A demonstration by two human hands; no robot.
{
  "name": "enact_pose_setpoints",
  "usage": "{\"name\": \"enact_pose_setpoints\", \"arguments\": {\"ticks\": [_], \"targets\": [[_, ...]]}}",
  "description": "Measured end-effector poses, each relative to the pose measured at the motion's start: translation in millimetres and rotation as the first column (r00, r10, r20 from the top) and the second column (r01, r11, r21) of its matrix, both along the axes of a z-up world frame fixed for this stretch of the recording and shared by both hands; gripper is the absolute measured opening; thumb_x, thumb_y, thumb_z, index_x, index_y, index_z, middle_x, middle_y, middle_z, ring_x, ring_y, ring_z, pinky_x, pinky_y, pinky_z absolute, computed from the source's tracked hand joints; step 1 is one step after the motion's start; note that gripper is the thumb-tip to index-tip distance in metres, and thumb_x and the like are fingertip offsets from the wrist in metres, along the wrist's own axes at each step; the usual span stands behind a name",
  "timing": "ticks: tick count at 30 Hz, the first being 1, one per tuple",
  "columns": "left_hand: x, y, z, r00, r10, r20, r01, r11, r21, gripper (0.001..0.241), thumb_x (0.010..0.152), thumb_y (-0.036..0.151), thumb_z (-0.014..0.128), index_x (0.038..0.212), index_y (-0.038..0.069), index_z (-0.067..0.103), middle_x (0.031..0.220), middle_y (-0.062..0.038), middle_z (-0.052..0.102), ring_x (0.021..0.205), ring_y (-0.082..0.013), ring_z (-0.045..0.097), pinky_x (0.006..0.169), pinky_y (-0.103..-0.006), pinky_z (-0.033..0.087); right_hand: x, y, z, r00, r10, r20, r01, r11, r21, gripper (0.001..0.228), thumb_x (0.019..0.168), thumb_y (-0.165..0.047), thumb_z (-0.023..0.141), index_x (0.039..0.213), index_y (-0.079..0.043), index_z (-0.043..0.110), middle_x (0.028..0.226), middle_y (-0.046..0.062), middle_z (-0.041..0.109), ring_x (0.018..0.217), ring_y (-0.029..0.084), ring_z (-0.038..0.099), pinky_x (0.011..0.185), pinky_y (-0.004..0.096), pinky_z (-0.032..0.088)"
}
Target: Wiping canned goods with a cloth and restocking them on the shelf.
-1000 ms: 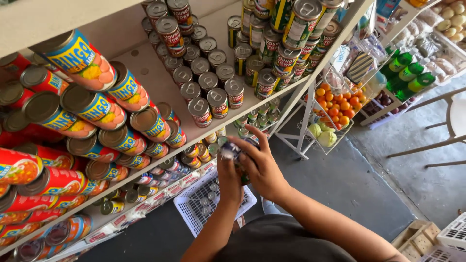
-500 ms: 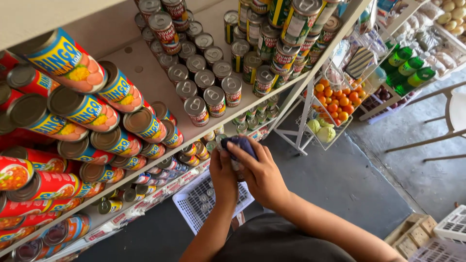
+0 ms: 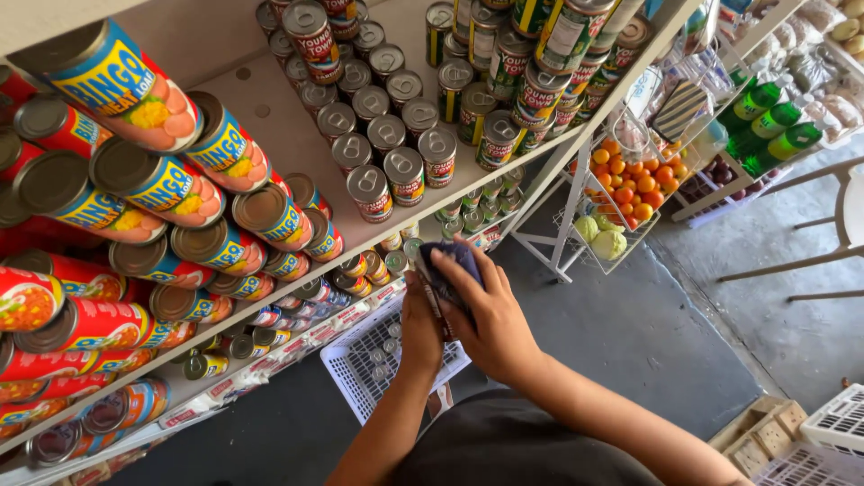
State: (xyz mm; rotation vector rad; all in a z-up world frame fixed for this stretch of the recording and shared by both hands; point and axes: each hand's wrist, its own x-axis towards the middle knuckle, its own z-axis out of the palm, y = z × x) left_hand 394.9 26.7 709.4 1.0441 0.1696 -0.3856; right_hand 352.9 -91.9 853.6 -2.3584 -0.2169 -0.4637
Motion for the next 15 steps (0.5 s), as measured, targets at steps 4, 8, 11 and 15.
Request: {"name": "enact_pose_setpoints", "arguments": {"ticks": [4, 8, 11, 15], "targets": [[2, -8, 55, 0.998, 0.062, 0.017, -0.061, 0.996, -0.070, 0.067, 0.104, 0.056, 0.028, 0.136, 0.003, 0.054, 0.121, -0.008, 0.067, 0.103, -0.0168, 0.066, 0.090, -0.0315, 0.056, 7, -12, -14, 0.987, 0.035, -0.159, 0.017, 0.950, 0.311, 0.078, 0.087, -0.015, 0.074, 0.156, -0.011, 0.039, 0.149, 0.023, 0.048, 0.134, 0.043, 0.052, 0.111, 0.043, 0.043], [1, -10, 62, 0.975, 0.091, 0.205, -0.094, 0.996, 0.008, 0.063, 0.105, 0.056, 0.035, 0.135, 0.002, 0.050, 0.120, -0.010, 0.066, 0.107, -0.0183, 0.065, 0.095, -0.0330, 0.053, -1, -18, -24, 0.961, 0.199, -0.195, -0.020, 0.748, 0.663, 0.088, 0.086, -0.018, 0.082, 0.158, -0.011, 0.033, 0.147, 0.022, 0.056, 0.134, 0.042, 0.053, 0.112, 0.042, 0.041], [-13, -13, 73, 0.931, 0.085, 0.354, -0.128, 0.987, 0.099, 0.064, 0.106, 0.057, 0.044, 0.137, 0.001, 0.049, 0.124, -0.009, 0.063, 0.113, -0.0171, 0.062, 0.101, -0.0316, 0.051, -5, -14, -7, 0.994, 0.003, -0.107, 0.045, 0.899, 0.435, 0.089, 0.077, -0.019, 0.086, 0.153, -0.011, 0.040, 0.141, 0.022, 0.056, 0.127, 0.042, 0.057, 0.104, 0.043, 0.047], [-13, -19, 94, 0.924, 0.044, 0.380, -0.047, 0.999, -0.001, 0.071, 0.089, 0.045, 0.070, 0.142, 0.007, 0.042, 0.131, -0.003, 0.058, 0.120, -0.0127, 0.058, 0.103, -0.0290, 0.048, -10, -15, -8, 0.984, -0.112, 0.140, 0.120, 0.992, -0.048, 0.085, 0.069, -0.016, 0.088, 0.146, -0.018, 0.051, 0.139, 0.022, 0.057, 0.118, 0.041, 0.059, 0.100, 0.045, 0.050]]}}
